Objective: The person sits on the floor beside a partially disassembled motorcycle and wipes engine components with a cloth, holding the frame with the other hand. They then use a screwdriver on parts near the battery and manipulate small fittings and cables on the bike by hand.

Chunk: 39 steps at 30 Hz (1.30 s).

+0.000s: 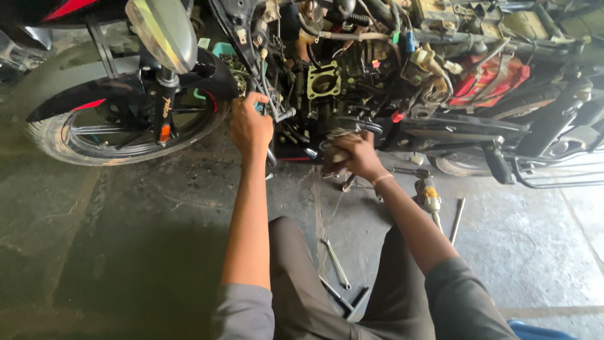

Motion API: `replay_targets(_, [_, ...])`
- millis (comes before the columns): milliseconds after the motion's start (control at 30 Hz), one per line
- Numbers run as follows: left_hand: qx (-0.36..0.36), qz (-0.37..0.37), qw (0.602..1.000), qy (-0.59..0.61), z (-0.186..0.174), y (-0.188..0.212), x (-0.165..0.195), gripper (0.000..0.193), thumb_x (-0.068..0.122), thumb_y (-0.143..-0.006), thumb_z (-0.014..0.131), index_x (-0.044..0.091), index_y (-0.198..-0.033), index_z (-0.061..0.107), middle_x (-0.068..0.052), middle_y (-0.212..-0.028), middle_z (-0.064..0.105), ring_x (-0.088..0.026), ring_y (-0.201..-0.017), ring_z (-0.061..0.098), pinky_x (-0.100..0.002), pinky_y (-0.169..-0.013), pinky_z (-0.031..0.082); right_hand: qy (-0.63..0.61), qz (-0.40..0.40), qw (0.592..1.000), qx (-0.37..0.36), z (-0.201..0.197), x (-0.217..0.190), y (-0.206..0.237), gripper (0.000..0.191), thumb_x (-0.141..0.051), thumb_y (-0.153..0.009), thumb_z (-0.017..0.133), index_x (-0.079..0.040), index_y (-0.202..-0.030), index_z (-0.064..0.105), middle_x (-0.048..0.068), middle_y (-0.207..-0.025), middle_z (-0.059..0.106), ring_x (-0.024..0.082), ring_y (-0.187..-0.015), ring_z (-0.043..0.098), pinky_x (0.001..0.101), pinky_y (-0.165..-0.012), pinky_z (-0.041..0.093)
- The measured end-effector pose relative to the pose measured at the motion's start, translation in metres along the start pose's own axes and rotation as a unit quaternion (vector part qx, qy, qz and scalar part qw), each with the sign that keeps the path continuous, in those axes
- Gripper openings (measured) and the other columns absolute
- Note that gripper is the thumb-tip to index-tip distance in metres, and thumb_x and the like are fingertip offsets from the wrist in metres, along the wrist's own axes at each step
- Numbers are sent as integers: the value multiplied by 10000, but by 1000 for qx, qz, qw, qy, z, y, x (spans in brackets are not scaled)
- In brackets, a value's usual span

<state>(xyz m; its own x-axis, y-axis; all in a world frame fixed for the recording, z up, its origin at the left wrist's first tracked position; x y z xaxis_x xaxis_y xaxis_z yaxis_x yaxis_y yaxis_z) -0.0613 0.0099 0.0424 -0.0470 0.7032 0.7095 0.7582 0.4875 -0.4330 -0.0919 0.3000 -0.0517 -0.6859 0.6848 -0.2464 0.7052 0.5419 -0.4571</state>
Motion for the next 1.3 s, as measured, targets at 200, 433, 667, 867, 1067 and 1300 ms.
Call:
replay_targets(200, [0,6,1000,-5,2,-1,2,337,23,-723,733,255,-966,704,-76,-1060,637,-348,-959,666,-464,-766,523,-26,326,905,272,-39,61,77,386,-10,-688,740,-2,-1056,623,187,-1040,669,394,-1011,631,439,-853,512])
replay_targets(433, [11,4,1000,11,4,5,5,335,-3,-745,701,249,-966,710,-66,-1064,637,-319,-938,663,-450,-726,515,-100,153,971,153,-13,12,8,345,-15,-748,769,-53,-1074,661,149,-1154,654,338,-1113,637,426,-958,519])
replay_targets(667, [27,22,999,18,-1,9,13,313,10,-762,699,243,-971,717,-56,-1046,643,-320,-945,662,-445,-749,512,-50,91,983,151,-7,9,39,331,-17,-868,686,-35,-1199,676,176,-1353,643,401,-1257,603,459,-1005,506])
replay_targets(867, [36,33,999,-7,-4,12,21,320,6,-750,680,240,-965,725,-72,-1025,649,-349,-945,648,-462,-741,505,-163,250,922,246,-20,42,77,504,113,-794,520,-7,-1257,681,225,-1212,698,387,-1161,680,401,-986,516])
replay_targets(1067, [52,53,997,-14,-5,13,28,299,40,-759,673,251,-963,731,-84,-1000,669,-357,-952,649,-474,-778,509,-139,102,923,344,-38,27,41,443,119,-769,553,32,-1200,612,263,-1295,639,444,-1239,594,458,-1031,483])
replay_targets(1300, [33,21,999,-31,-3,15,44,328,52,-760,653,273,-989,729,-80,-1053,683,-359,-998,651,-480,-804,517,-104,134,966,197,-31,40,58,357,62,-785,578,-36,-1119,655,224,-1176,672,458,-1160,591,473,-951,504])
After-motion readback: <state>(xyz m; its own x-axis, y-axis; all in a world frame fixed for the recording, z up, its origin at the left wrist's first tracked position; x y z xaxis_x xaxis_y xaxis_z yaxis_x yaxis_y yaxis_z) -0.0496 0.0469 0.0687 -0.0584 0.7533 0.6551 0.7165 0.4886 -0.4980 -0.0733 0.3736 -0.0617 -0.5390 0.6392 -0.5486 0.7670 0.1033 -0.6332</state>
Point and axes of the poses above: each hand's wrist, its own y-axis away from the middle knuckle, its own z-axis out of the palm, x = y × z, the point moved 6 cm from there along -y, towards the middle knuckle
